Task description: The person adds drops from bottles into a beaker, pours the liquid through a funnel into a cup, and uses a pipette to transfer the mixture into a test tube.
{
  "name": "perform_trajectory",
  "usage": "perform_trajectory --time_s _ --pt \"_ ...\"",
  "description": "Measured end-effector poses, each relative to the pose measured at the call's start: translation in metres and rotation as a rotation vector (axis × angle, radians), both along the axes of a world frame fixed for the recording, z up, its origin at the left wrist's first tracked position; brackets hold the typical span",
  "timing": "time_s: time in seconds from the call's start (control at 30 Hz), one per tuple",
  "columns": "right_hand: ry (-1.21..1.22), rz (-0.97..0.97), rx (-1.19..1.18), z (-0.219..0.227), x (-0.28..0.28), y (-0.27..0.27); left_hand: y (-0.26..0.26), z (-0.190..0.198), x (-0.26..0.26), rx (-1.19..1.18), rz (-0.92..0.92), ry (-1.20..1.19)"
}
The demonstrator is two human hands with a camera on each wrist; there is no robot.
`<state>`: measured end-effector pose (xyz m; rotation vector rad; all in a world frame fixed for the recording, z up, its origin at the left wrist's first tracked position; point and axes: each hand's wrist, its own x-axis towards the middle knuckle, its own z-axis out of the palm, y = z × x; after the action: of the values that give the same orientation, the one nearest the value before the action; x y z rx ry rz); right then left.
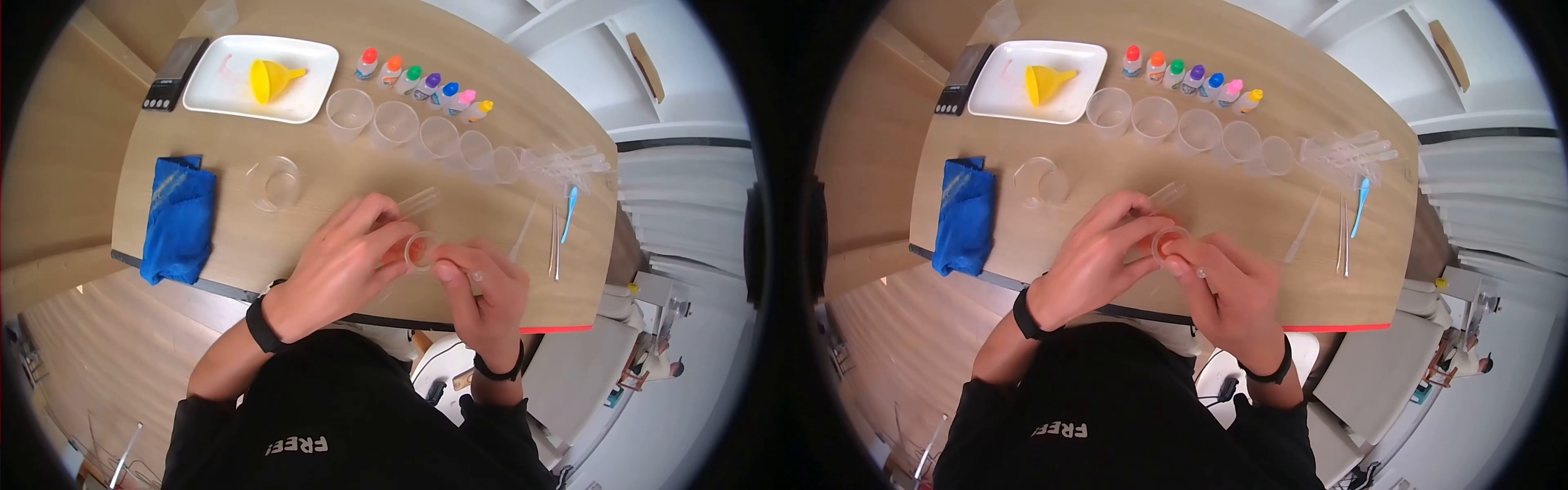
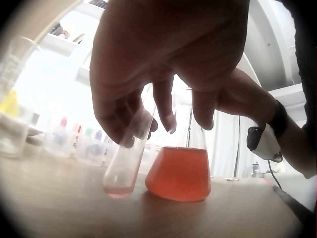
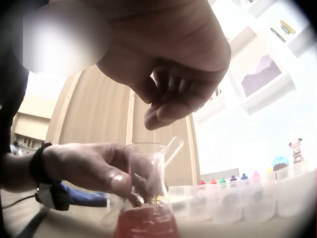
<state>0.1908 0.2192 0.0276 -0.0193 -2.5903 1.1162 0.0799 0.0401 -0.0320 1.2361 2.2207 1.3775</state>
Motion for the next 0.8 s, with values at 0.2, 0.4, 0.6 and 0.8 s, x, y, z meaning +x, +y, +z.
perform_trajectory --time_s 0.2,0.4,0.6,0.8 --pt "0.045 -0.07 0.114 0.0 0.002 -0.004 -0.001 -0.002 0.003 0.022 0.012 -0.003" --pt "0.024 -0.082 0.1 0.0 0.003 -0.003 0.001 -0.001 0.002 0.018 0.015 0.041" --pt "0.068 -0.089 0.148 0.003 -0.003 -0.005 0.003 -0.007 0.002 0.079 0.021 0.037" --pt "0.067 -0.034 0.162 -0.002 -0.004 0.001 0.0 -0.008 0.001 0.076 0.029 0.041"
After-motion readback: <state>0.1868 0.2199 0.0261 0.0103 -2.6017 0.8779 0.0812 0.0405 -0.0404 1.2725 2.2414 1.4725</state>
